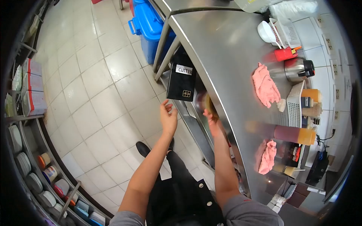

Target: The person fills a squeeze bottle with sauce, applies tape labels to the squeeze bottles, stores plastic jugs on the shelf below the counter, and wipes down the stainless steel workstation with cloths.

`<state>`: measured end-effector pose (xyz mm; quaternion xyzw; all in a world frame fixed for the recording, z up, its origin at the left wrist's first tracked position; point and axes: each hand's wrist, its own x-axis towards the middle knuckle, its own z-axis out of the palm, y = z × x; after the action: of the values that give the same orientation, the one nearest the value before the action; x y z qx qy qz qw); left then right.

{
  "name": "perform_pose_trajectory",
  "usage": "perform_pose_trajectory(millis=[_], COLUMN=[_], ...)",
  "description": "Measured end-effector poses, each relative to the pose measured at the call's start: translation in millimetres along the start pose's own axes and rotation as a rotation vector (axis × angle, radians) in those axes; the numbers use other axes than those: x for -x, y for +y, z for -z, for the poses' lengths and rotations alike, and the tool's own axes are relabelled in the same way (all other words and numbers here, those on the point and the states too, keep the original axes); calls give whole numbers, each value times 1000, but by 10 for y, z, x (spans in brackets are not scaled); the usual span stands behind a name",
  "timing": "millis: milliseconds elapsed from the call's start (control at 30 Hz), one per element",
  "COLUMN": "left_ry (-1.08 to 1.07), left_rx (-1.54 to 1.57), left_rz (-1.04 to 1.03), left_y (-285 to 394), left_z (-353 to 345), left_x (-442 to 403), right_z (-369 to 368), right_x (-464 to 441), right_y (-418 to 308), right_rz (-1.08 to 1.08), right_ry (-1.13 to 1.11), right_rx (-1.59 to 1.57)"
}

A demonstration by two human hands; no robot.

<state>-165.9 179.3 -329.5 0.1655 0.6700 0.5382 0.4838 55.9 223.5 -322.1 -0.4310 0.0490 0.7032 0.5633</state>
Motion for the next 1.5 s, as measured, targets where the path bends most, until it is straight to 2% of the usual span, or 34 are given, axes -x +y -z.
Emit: perform_pose_trajectory(millis=[33, 67, 100, 167, 200, 300, 333, 433, 567, 633, 733, 833, 967, 1100, 1167, 1200, 1233, 1267, 1300, 1333, 1367, 1400, 1433, 1467, 1500], left_ry=[-96, -214, -227, -363, -361, -505, -560, -657, -854, -945, -1046, -1145, -1257, -1275, -1290, -1278, -1305, -1334, -1331, -1349, -1364, -1362, -1406, -1445, -1440], left_rx=[68, 70, 59, -137, -137, -160, -218, -130, -96, -91, -220, -237, -352, -412, -597, -605, -629, -650, -651, -727, -805, -810, -944, -1079, -1082], left_rz=[-55, -76, -89, -262, -354, -317, -331, -236, -355, -326, -423, -424, -485, -465, -656, -654, -743, -832, -834, -951, -1064, -1062, -1173, -1278, -1265], left_y=[214, 386, 428, 529, 636, 932, 1009, 1490, 2073, 2293, 2465, 2560, 2341, 2173, 2132, 2152, 2182, 2211, 2262, 2354, 2447, 2555, 2668, 2735, 2767], left_z=[4, 27, 48, 116, 154, 460, 584, 881, 986, 902, 632, 187, -399, -880, -1096, -1186, -1286, -1404, -1523, -1625, -1716, -1796, -1861, -1924, -1986], left_x=[119, 208, 252, 339, 439, 843, 995, 1687, 2417, 2703, 2894, 3018, 2942, 3074, 3116, 3147, 3172, 3202, 3230, 3255, 3292, 3355, 3434, 3486, 3498], right_z=[177, 62, -141, -306, -395, -461, -527, -887, -1057, -1106, -1139, -961, -612, -362, -250, -129, -18, -22, 11, 91, 186, 255, 309, 375, 415], right_x=[56, 291, 600, 1063, 1309, 1933, 2156, 2932, 3715, 3996, 4329, 4341, 4141, 4086, 4132, 4044, 4019, 4093, 4119, 4071, 3999, 3921, 3821, 3698, 3608], right_y=[55, 85, 135, 287, 328, 347, 321, 112, -380, -643, -1013, -1321, -1704, -2179, -2436, -2600, -2725, -2909, -3072, -3193, -3294, -3357, -3386, -3404, -3419], right_rz=[106, 8, -88, -34, -78, -266, -218, -358, -270, -210, -39, 26, 36, 69, 83, -12, -17, -52, -84, -79, 66, 215, 209, 375, 550], right_ry=[-178, -115, -54, -37, -69, -184, -193, -209, -260, -257, -251, -235, -255, -289, -284, -313, -321, -358, -394, -398, -510, -622, -627, -668, -708], right_rx=[431, 434, 435, 496, 527, 550, 516, 721, 767, 817, 832, 754, 694, 660, 707, 737, 737, 869, 1003, 1004, 1216, 1421, 1416, 1592, 1765])
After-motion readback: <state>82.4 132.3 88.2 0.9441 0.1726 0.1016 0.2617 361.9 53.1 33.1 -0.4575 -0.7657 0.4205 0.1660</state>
